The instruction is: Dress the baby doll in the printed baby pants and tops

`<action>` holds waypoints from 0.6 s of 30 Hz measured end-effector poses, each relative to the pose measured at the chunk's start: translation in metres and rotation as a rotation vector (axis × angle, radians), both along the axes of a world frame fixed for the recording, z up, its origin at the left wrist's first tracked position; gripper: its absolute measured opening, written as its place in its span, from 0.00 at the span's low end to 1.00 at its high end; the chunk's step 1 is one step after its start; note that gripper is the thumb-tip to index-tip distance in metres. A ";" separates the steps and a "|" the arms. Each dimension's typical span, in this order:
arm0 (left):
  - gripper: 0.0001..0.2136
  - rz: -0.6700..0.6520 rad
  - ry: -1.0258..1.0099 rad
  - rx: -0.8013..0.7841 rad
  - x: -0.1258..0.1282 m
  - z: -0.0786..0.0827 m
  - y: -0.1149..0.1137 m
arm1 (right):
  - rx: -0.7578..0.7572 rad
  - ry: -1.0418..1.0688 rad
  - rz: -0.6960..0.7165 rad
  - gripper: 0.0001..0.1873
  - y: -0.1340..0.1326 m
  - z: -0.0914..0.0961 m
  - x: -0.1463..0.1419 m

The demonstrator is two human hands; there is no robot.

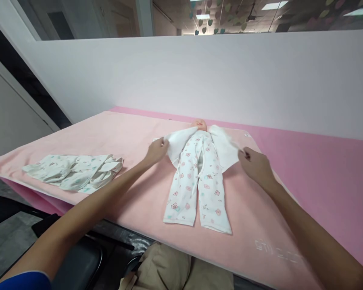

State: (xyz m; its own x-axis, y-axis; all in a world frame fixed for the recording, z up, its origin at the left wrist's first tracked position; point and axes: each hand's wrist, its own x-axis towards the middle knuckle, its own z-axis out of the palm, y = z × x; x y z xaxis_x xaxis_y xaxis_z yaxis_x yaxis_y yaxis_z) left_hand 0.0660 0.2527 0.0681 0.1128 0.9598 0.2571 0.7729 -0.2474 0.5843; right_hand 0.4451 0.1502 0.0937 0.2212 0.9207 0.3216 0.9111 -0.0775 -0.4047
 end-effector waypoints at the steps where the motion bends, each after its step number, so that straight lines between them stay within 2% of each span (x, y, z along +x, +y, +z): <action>1: 0.16 0.028 0.072 -0.073 -0.019 -0.003 0.004 | -0.091 -0.002 -0.042 0.18 -0.005 -0.004 0.022; 3: 0.14 0.021 0.196 -0.177 -0.051 -0.010 0.009 | -0.360 0.002 -0.027 0.22 -0.014 -0.014 0.058; 4: 0.13 0.018 0.230 -0.192 -0.062 -0.014 0.010 | -0.433 0.007 -0.025 0.22 -0.018 -0.019 0.070; 5: 0.12 0.016 0.246 -0.187 -0.068 -0.017 0.010 | -0.464 0.005 -0.035 0.23 -0.021 -0.024 0.076; 7: 0.09 0.018 0.245 -0.125 -0.064 -0.020 0.012 | -0.411 0.011 -0.057 0.23 -0.021 -0.027 0.072; 9: 0.10 -0.040 0.182 -0.007 -0.042 -0.017 0.017 | -0.271 0.040 -0.041 0.22 -0.011 -0.023 0.050; 11: 0.17 -0.172 0.039 0.109 -0.008 -0.010 0.026 | -0.140 0.105 0.053 0.22 0.010 -0.014 0.020; 12: 0.21 -0.240 -0.033 0.114 0.010 -0.005 0.032 | -0.103 0.148 0.131 0.25 0.024 -0.010 0.005; 15: 0.34 -0.373 -0.179 -0.065 0.057 0.008 0.048 | -0.059 0.249 0.332 0.34 0.071 -0.003 -0.031; 18: 0.39 -0.360 -0.274 -0.237 0.077 0.015 0.059 | -0.087 0.248 0.386 0.37 0.107 -0.005 -0.047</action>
State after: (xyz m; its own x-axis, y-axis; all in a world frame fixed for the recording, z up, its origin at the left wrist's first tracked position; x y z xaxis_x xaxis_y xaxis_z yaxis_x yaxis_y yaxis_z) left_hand 0.1434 0.3116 0.0829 0.4063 0.9078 0.1040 0.4735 -0.3065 0.8257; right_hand 0.3980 0.2568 0.0886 -0.0828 0.9718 0.2207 0.7566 0.2055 -0.6207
